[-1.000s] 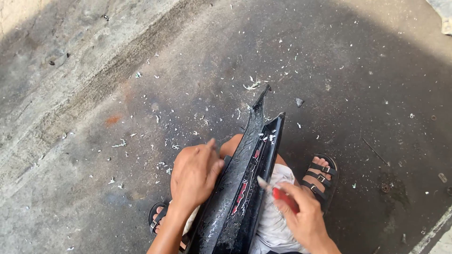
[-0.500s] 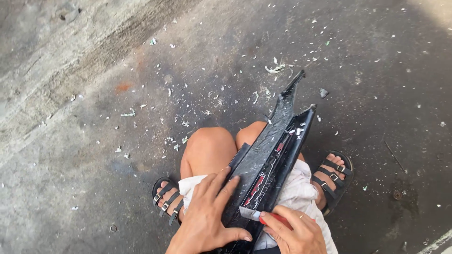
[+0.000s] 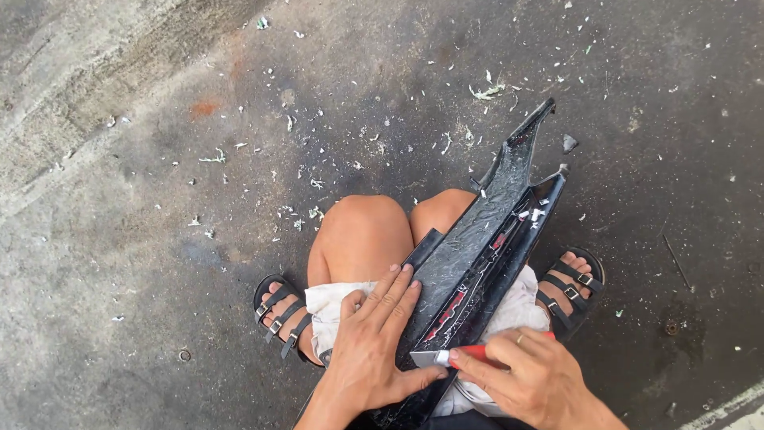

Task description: Trimming the edges of a motorcycle fairing with a utility knife.

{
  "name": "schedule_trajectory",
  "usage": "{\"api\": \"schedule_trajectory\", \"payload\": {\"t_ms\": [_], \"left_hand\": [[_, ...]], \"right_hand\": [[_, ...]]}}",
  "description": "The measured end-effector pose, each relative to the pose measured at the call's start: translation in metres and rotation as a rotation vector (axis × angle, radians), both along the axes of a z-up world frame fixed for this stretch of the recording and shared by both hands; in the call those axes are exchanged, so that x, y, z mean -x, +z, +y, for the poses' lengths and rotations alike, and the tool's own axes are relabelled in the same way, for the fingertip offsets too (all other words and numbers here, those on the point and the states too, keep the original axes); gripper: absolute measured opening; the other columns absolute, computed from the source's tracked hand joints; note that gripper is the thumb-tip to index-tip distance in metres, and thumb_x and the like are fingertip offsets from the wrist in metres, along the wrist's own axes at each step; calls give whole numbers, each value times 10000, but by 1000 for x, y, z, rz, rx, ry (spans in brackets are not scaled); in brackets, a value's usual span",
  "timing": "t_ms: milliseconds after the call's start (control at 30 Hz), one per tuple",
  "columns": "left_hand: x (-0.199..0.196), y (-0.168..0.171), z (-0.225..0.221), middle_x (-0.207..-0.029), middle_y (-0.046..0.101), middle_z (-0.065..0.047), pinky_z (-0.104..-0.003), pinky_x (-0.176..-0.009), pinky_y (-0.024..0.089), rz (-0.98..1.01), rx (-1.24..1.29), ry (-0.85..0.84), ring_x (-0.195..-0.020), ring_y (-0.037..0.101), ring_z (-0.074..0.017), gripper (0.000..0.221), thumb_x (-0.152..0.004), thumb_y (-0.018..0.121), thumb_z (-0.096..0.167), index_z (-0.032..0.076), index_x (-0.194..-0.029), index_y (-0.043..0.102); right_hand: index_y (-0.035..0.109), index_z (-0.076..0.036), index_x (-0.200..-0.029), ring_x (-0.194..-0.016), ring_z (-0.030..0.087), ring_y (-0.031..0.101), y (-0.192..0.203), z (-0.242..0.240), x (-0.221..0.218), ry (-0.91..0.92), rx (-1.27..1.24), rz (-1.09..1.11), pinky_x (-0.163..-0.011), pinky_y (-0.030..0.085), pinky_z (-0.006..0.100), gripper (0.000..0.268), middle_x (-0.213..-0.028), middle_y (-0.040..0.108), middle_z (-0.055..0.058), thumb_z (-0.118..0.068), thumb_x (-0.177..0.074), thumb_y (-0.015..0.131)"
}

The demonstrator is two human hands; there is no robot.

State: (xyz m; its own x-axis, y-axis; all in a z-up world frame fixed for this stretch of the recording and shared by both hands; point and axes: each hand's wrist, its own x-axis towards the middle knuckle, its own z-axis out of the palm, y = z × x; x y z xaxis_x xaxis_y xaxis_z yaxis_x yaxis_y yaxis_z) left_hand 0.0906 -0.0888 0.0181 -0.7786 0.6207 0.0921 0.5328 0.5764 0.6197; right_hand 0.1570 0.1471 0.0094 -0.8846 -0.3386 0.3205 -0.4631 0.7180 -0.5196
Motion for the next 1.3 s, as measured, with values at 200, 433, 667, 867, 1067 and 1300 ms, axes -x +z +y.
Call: {"api": "schedule_trajectory", "payload": {"t_ms": [200, 433, 667, 867, 1067, 1300], "left_hand": [[-7, -7, 7, -1528, 515, -232, -489, -1055, 337, -1, -12, 118, -1457, 462, -349, 855, -720, 854, 421, -17, -1393, 562], [-13, -4, 15, -1511, 500, -299, -526, -1128, 307, -57, -67, 163, -1465, 432, -412, 839, -741, 836, 398, -90, -1362, 553], [-12, -5, 22, -1454, 553, -302, -500, -1159, 366, -37, -112, 243, -1407, 514, -414, 851, -748, 864, 376, -100, -1362, 518], [-13, -10, 27, -1376, 634, -243, -447, -1041, 496, 40, -97, 323, -1300, 622, -384, 845, -702, 903, 424, -69, -1299, 564], [-14, -7, 18, -1442, 574, -283, -479, -1097, 470, -29, -162, 244, -1376, 553, -434, 905, -663, 903, 337, -68, -1373, 516], [-16, -3, 26, -1419, 596, -278, -433, -1038, 510, 21, -113, 293, -1328, 602, -409, 825, -734, 869, 368, -82, -1338, 532]], "right_hand": [[800, -237, -1001, -590, 140, 544, 8, 14, 33, 161, -96, 58, -547, 433, 296, 205, -712, 533, -33, -245, -798, 773], [786, -240, -1042, -609, 118, 516, 11, 21, 50, 298, -168, 40, -544, 412, 298, 201, -736, 486, -30, -249, -858, 708], [771, -258, -1029, -583, 126, 543, 9, 24, 58, 293, -231, -47, -537, 438, 316, 168, -744, 508, -35, -283, -884, 689], [791, -256, -1010, -548, 133, 540, 7, 26, 56, 249, -178, -26, -505, 428, 295, 185, -732, 559, -41, -284, -830, 763], [765, -240, -1024, -588, 138, 524, 14, 22, 55, 331, -195, 12, -537, 445, 316, 167, -737, 480, -22, -269, -874, 697], [735, -236, -1055, -595, 150, 526, 15, 25, 69, 385, -288, 4, -546, 432, 327, 194, -767, 497, -11, -283, -893, 640]]}}
